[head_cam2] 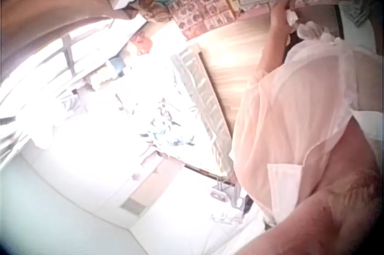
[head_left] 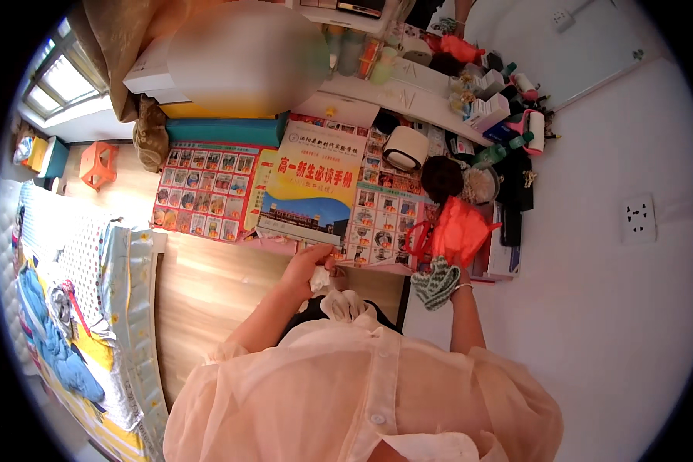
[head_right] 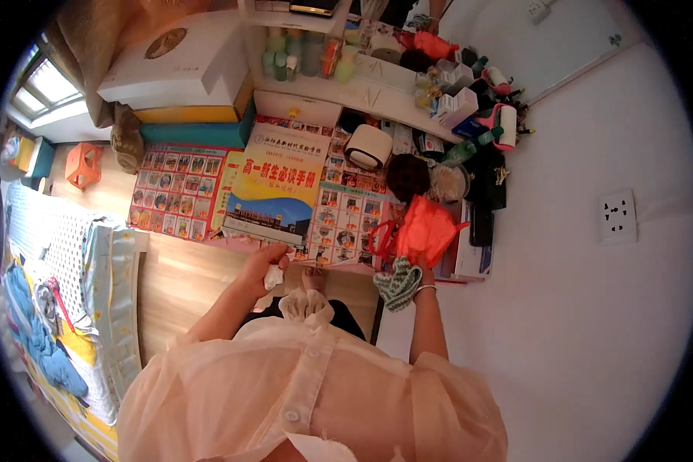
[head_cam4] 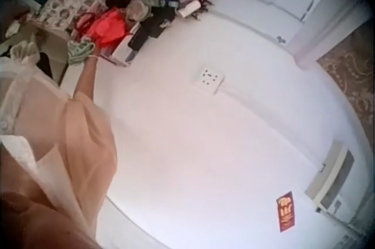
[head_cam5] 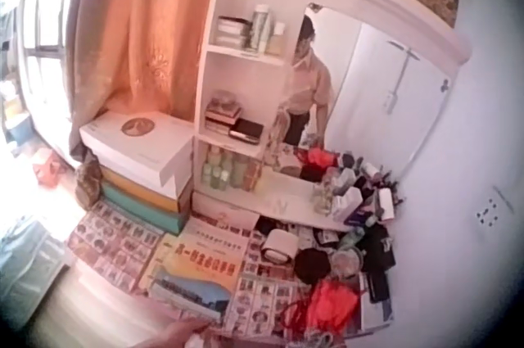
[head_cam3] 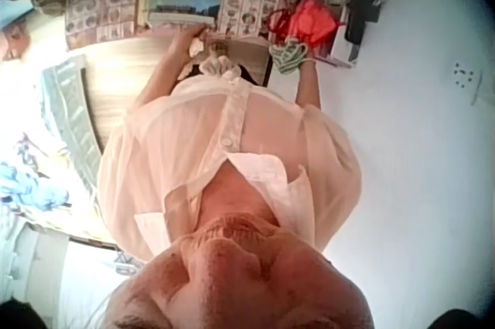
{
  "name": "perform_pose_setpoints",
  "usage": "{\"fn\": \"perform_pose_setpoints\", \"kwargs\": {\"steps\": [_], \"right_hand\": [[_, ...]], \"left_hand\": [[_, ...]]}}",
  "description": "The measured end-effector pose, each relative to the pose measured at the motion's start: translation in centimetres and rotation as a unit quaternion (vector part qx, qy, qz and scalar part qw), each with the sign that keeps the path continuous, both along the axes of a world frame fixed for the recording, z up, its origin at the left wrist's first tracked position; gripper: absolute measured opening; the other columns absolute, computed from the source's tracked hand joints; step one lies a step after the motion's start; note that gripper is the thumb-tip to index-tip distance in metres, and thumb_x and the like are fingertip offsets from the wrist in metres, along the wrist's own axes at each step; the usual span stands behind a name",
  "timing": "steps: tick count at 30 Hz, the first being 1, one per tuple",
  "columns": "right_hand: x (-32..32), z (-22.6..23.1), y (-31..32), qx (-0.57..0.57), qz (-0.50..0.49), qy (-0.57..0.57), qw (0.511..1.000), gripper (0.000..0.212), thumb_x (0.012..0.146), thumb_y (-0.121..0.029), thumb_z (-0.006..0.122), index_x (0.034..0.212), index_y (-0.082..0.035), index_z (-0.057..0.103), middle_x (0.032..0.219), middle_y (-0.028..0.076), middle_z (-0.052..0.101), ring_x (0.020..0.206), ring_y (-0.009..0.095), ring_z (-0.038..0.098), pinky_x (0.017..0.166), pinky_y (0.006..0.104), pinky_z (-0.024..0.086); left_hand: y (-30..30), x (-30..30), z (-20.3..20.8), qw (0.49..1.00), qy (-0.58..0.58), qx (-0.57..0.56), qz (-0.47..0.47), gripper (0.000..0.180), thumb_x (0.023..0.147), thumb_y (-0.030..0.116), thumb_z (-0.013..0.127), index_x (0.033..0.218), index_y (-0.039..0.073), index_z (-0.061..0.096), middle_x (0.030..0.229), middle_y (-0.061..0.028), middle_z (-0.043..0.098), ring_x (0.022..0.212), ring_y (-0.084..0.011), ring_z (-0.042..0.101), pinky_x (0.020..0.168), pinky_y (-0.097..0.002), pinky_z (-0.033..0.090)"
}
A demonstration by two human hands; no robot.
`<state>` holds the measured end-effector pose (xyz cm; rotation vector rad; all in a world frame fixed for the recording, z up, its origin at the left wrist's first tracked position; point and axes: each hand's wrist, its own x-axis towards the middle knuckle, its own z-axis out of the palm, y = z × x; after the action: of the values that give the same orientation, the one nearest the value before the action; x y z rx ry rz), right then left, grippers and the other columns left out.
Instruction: The person places a plastic stool on the floor, picks up papers from a chair, and wipes down a desk and a table with a cloth while moving various items on the surfaces.
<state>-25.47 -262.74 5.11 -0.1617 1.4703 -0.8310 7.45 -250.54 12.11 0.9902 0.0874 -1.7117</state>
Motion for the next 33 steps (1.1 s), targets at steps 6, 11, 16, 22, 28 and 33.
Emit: {"fn": "perform_pose_setpoints", "kwargs": {"steps": [6,11,16,22,28,33], "right_hand": [[0.4,8.3,-2.4,0.009,0.627,0.554,0.547,0.062,0.067,-0.045,0.057,0.105,0.003,0.048,0.107,0.017,0.05,0.098,0.028,0.048,0.085,0.0341,0.036],[8.6,11.3,-9.1,-0.265,0.586,0.483,0.594,0.08,0.064,-0.044,0.06,0.124,-0.006,0.024,0.114,0.021,0.043,0.1,0.031,0.046,0.084,0.0367,0.037],[15.7,11.1,-17.0,-0.266,0.612,0.499,0.553,0.098,0.057,-0.044,0.067,0.127,-0.006,0.01,0.109,0.022,0.047,0.091,0.033,0.052,0.075,0.0379,0.044],[18.5,10.7,-21.7,-0.203,0.706,0.502,0.456,0.094,0.054,-0.041,0.071,0.12,0.0,0.018,0.1,0.024,0.05,0.089,0.031,0.053,0.075,0.0375,0.044],[15.8,10.9,-23.9,-0.212,0.716,0.512,0.425,0.094,0.049,-0.042,0.072,0.12,-0.006,0.023,0.106,0.02,0.047,0.093,0.03,0.05,0.078,0.0351,0.042],[16.5,10.5,-25.4,-0.218,0.721,0.523,0.399,0.087,0.049,-0.039,0.072,0.117,-0.008,0.026,0.098,0.019,0.052,0.088,0.031,0.053,0.074,0.0357,0.043]], "left_hand": [[0.7,0.8,-0.5,0.998,0.03,0.036,0.038,0.014,0.081,0.015,0.045,0.076,0.003,0.05,0.055,-0.0027,0.047,0.046,-0.0108,0.044,0.04,-0.0215,0.035],[-2.5,0.6,-0.7,0.996,0.087,-0.018,0.007,0.015,0.081,0.014,0.045,0.082,0.0,0.051,0.062,-0.0038,0.051,0.051,-0.0121,0.047,0.046,-0.0232,0.041],[-8.9,-0.3,1.4,0.999,-0.033,-0.025,0.027,0.024,0.08,0.012,0.047,0.1,0.0,0.049,0.086,-0.0077,0.055,0.074,-0.0144,0.052,0.063,-0.0275,0.046],[-17.5,-0.9,0.4,0.989,-0.119,-0.066,-0.06,0.038,0.077,0.014,0.05,0.113,0.003,0.044,0.113,-0.0093,0.045,0.104,-0.0199,0.041,0.079,-0.0319,0.038],[-24.6,-1.0,-2.6,0.971,-0.216,-0.046,-0.087,0.046,0.077,0.015,0.05,0.12,0.006,0.037,0.119,-0.0088,0.039,0.106,-0.0206,0.037,0.084,-0.0312,0.032],[-30.4,-1.2,-5.7,0.975,-0.212,-0.056,-0.016,0.05,0.077,0.012,0.046,0.123,0.007,0.031,0.116,-0.0108,0.041,0.101,-0.0199,0.042,0.078,-0.0306,0.036]]}}
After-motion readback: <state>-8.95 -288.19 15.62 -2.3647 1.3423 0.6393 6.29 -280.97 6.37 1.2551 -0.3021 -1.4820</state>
